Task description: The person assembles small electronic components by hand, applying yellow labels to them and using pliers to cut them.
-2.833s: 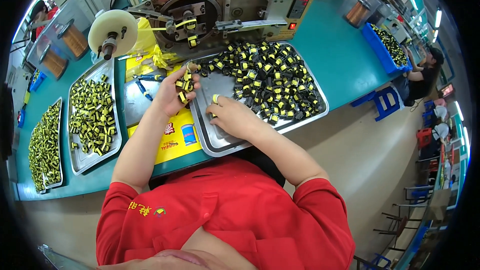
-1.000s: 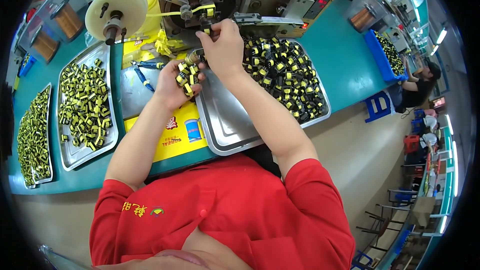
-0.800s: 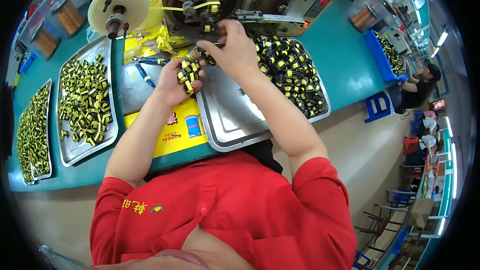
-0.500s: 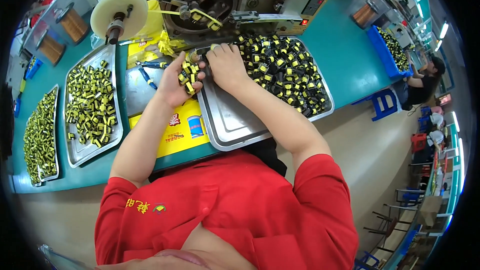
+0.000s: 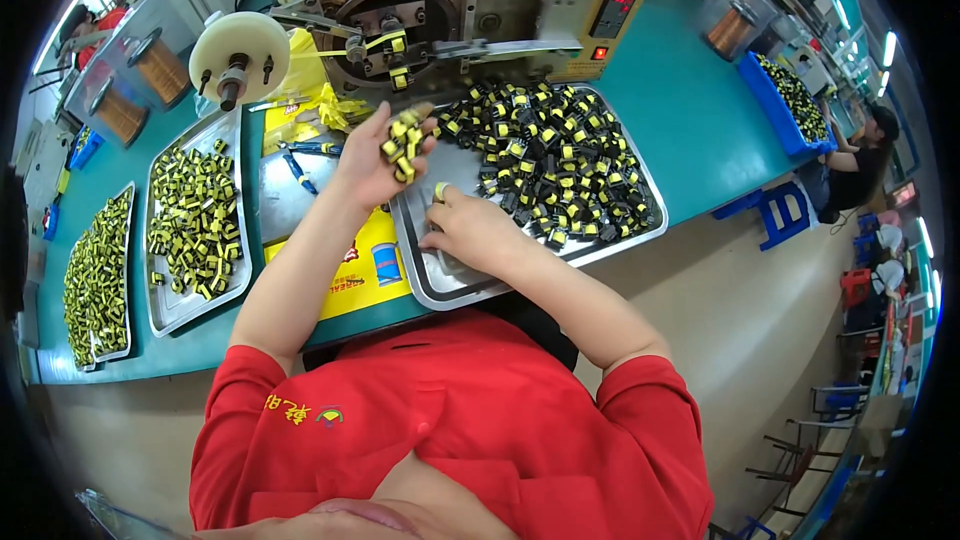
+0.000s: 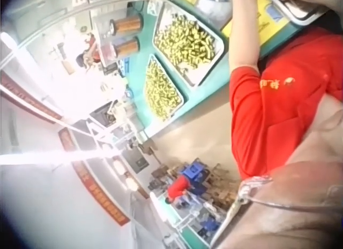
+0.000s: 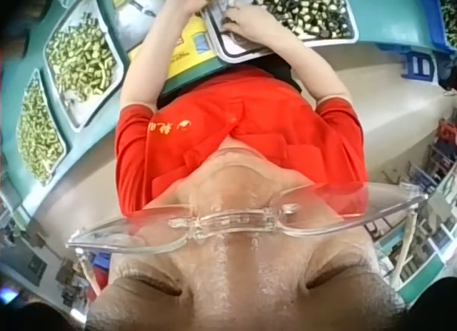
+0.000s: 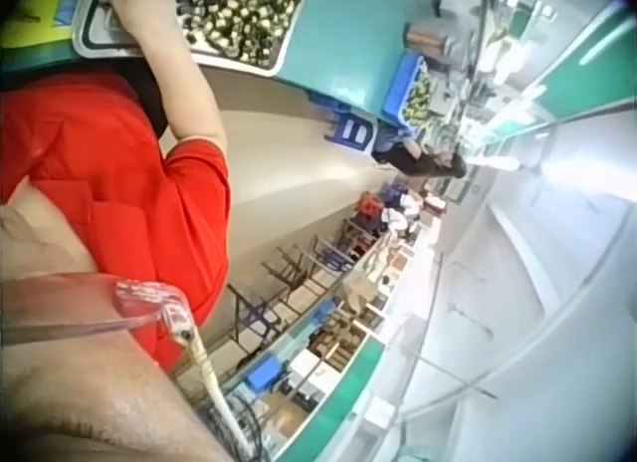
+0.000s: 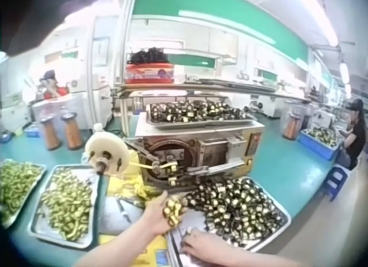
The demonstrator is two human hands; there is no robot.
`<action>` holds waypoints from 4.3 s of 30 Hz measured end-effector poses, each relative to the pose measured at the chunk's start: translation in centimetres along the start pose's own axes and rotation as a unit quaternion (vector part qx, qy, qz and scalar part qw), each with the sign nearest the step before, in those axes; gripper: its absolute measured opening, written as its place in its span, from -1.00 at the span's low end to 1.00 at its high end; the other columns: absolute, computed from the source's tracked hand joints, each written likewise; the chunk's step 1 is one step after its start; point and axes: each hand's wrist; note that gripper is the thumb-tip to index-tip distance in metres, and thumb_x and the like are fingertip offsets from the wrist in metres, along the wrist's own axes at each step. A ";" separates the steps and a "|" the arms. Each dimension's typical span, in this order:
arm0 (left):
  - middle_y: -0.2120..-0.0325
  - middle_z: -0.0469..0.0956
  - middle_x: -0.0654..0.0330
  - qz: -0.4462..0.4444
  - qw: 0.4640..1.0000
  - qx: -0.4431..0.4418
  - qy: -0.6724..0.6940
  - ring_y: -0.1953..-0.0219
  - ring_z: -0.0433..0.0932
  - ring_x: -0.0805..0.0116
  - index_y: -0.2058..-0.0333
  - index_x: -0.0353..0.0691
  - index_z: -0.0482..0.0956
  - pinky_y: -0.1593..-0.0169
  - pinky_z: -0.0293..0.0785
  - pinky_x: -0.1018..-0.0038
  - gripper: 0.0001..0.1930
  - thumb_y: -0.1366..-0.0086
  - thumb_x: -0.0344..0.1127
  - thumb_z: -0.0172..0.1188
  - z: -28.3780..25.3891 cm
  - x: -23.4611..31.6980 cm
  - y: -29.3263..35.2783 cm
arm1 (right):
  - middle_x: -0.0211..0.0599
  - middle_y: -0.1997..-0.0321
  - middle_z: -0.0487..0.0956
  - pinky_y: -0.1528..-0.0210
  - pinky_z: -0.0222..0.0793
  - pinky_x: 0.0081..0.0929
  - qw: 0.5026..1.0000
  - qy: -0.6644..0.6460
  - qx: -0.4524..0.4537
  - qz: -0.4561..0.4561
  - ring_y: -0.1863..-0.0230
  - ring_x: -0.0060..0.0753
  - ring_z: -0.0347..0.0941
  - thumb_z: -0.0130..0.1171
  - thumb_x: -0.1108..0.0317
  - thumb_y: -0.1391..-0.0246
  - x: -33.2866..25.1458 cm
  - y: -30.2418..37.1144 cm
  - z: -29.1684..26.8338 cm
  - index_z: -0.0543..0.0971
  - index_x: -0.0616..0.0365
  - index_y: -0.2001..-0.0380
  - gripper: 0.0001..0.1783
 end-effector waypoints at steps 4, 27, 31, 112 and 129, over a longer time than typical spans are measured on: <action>0.30 0.50 0.13 0.047 0.997 -0.020 0.054 0.35 0.47 0.25 0.20 -0.20 0.42 0.45 0.35 0.48 -0.57 -0.35 0.04 -0.25 2.8 1.2 -1.4 | -0.14 0.26 0.40 0.19 0.38 -0.25 0.998 -0.052 -0.010 -0.034 0.25 -0.02 0.43 0.18 0.30 0.08 0.2 0.8 -0.5 0.47 0.08 0.15 -0.64; 0.33 0.48 0.16 0.035 0.994 0.101 0.004 0.41 0.47 0.30 0.13 -0.13 0.39 0.55 0.29 0.55 -0.76 -0.21 -0.33 -0.01 -2.5 0.5 4.1 | -0.17 0.43 0.46 0.48 0.41 -0.51 0.894 -0.097 0.429 0.088 0.53 -0.39 0.49 0.37 0.35 0.22 1.3 -11.0 -3.4 0.42 0.31 0.47 -0.65; 0.26 0.47 0.19 0.057 0.994 0.084 -0.028 0.35 0.49 0.31 0.13 -0.07 0.40 0.51 0.29 0.55 -0.75 -0.18 -0.39 0.03 -2.4 0.3 4.2 | -0.17 0.43 0.46 0.48 0.42 -0.51 0.886 -0.101 0.444 0.090 0.54 -0.40 0.49 0.36 0.35 0.22 1.6 -11.6 -2.6 0.42 0.31 0.47 -0.66; 0.42 0.49 0.16 0.007 1.000 -0.021 -0.022 0.48 0.44 0.30 0.24 -0.16 0.44 0.56 0.29 0.49 -0.66 -0.29 -0.02 -0.13 0.9 0.2 3.6 | -0.25 0.29 0.45 0.25 0.46 -0.59 0.936 -0.221 0.272 0.040 0.32 -0.46 0.50 0.27 0.57 0.18 1.4 -0.5 -1.4 0.48 0.22 0.26 -0.67; 0.43 0.46 0.19 0.056 0.997 0.049 -0.020 0.49 0.44 0.33 0.18 -0.16 0.44 0.56 0.27 0.54 -0.63 -0.31 0.01 -0.12 -2.0 0.6 4.2 | -0.26 0.54 0.47 0.48 0.40 -0.55 0.886 -0.071 0.445 0.111 0.54 -0.45 0.48 0.38 0.35 0.24 1.6 -11.9 -1.8 0.41 0.29 0.49 -0.65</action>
Point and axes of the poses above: each hand's wrist, its own y-axis away from the middle knuckle, its own z-axis out of the palm, x = y × z
